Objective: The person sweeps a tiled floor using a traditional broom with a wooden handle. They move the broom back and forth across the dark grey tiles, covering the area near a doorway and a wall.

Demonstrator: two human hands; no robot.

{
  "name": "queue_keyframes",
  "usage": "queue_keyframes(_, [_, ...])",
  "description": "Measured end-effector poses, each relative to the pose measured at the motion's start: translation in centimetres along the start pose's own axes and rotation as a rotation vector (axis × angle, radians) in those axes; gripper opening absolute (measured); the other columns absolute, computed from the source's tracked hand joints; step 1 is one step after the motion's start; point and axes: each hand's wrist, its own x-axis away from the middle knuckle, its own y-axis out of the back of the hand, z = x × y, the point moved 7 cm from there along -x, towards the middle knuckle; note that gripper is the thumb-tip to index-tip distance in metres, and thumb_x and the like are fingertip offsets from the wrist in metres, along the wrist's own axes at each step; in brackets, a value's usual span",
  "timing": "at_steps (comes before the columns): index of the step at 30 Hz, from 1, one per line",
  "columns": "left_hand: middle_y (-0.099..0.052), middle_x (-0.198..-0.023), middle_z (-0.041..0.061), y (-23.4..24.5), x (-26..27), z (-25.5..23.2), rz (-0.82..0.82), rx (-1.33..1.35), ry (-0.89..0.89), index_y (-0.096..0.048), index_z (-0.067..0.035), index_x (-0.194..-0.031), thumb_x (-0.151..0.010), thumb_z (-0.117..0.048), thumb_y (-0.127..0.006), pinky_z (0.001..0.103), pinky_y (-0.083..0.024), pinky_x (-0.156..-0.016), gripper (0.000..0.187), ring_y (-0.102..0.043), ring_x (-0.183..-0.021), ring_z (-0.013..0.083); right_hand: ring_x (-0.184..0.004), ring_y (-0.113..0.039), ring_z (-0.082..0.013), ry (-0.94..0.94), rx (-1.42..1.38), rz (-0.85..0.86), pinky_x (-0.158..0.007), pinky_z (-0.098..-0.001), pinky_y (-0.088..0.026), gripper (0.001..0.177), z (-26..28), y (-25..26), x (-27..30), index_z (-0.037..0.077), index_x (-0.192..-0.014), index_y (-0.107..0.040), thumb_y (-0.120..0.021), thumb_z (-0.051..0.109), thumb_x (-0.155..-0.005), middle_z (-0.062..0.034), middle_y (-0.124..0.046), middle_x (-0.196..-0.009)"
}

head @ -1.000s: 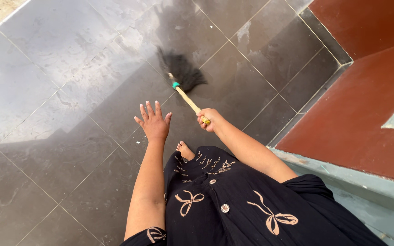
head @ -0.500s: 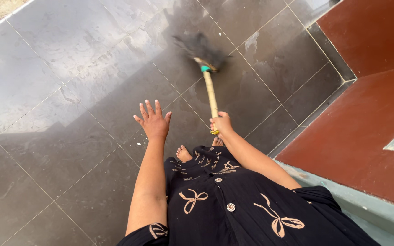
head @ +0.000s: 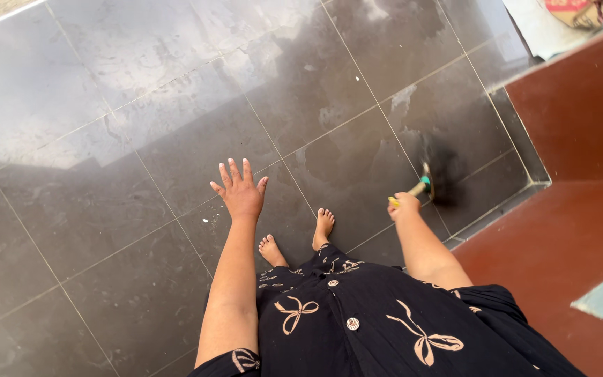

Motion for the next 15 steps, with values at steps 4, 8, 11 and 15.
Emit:
queue_keyframes(4, [-0.025, -0.167, 0.015, -0.6, -0.4, -0.8, 0.015, 0.006, 0.047, -0.037, -0.019, -0.157, -0.097, -0.066, -0.046, 0.072, -0.008, -0.116, 0.077, -0.010, -0.155, 0.0390, -0.052, -0.052, -0.0117, -0.262, -0.109, 0.043, -0.044, -0.0230, -0.035, 0.014, 2.4, 0.0, -3.3, 0.013, -0.081, -0.054, -0.063, 0.009, -0.090, -0.0010, -0.055, -0.065])
queue_keyframes(8, [-0.025, -0.166, 0.015, -1.5, -0.6, -2.1, 0.020, 0.004, 0.069, -0.037, -0.019, -0.157, -0.098, -0.066, -0.046, 0.073, -0.008, -0.116, 0.076, -0.010, -0.155, 0.0387, -0.048, -0.052, -0.0137, -0.378, -0.142, 0.236, -0.042, -0.0222, -0.035, 0.015, 0.9, -3.4, -8.3, 0.011, -0.072, -0.053, -0.056, 0.011, -0.087, -0.0022, -0.052, -0.058])
queue_keyframes(11, [-0.025, -0.167, 0.015, -1.7, -1.2, -3.2, 0.010, 0.014, 0.083, -0.037, -0.019, -0.157, -0.098, -0.066, -0.046, 0.073, -0.008, -0.116, 0.076, -0.010, -0.155, 0.0385, -0.039, -0.040, -0.0131, -0.380, -0.026, 0.392, -0.038, -0.0250, -0.028, 0.027, -1.7, -9.1, -9.0, 0.013, -0.065, -0.041, -0.059, 0.002, -0.082, -0.0008, -0.042, -0.053])
queue_keyframes(15, [-0.025, -0.166, 0.015, -1.2, -1.4, -4.5, -0.009, 0.026, 0.089, -0.037, -0.018, -0.157, -0.097, -0.065, -0.047, 0.073, -0.008, -0.116, 0.076, -0.009, -0.155, 0.0389, -0.045, -0.044, -0.0122, -0.344, 0.123, 0.346, -0.042, -0.0256, -0.031, 0.023, -3.0, -14.1, -6.1, 0.013, -0.073, -0.046, -0.058, 0.003, -0.089, 0.0004, -0.046, -0.058])
